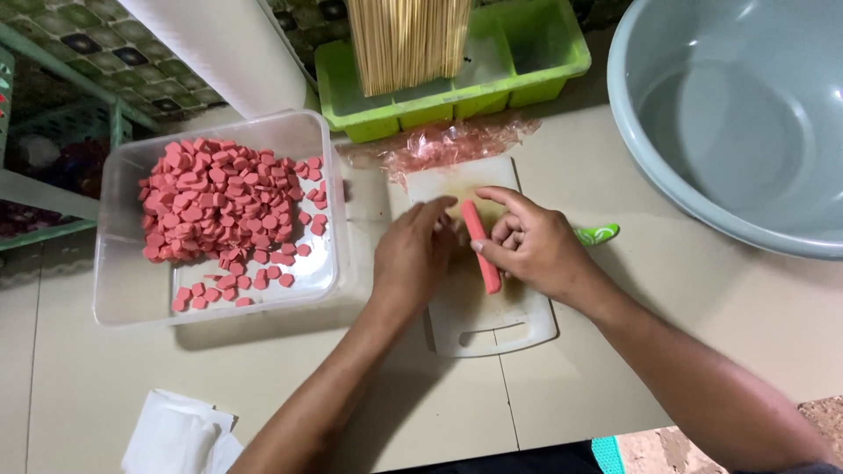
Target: Slicing pink sausages into small pieces on a white cutting board using a green-handled knife.
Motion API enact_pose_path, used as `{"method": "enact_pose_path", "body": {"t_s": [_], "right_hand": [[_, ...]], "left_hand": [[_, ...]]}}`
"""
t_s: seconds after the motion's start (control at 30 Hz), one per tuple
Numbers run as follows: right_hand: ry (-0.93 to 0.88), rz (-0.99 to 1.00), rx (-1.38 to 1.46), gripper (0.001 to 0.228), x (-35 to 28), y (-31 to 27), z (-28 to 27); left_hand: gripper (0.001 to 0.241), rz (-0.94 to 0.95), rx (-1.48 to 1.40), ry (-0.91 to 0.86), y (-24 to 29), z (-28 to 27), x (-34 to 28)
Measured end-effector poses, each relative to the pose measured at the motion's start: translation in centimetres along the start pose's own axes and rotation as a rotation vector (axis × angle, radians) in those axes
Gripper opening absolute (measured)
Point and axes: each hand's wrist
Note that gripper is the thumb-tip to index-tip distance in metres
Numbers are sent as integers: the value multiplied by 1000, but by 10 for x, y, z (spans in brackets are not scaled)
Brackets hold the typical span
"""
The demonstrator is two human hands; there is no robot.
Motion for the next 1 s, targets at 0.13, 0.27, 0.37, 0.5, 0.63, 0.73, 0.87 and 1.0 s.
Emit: {"method": "enact_pose_path", "body": {"t_s": [0.13,0.27,0.37,0.5,0.63,0.73,0.87,1.0], "right_hand": [[0,70,-133,62,-9,-9,9],[22,70,-239,48,-13,-13,14],[39,37,-355,36,-9,-10,13],[121,-183,-781,33,-10,-8,-9],[100,-93,-966,39,-26,-35,-42],[34,109,-1097,37,-22,-37,-50],[-24,168,-1187,31,-13,-26,-51],[-63,231,-1200,31,-24,-42,-52]], "left_hand": [[36,-65,-152,-60,28,-21,-11],[40,-102,-249,-46,45,-36,-12],[42,-108,-250,-41,41,-35,-13],[37,-102,-254,-18,51,-41,-13],[38,-77,-273,-27,41,-33,-16],[35,-99,-305,-28,37,-31,-16],[36,-72,-298,-63,36,-36,-14],[40,-62,-278,-82,30,-39,-16]]}}
Point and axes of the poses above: each hand's wrist, its own x-axis towards the middle knuckle, its own z-axis out of the palm, y = z × x, and after that the axes turned 14 degrees about z, right-handed
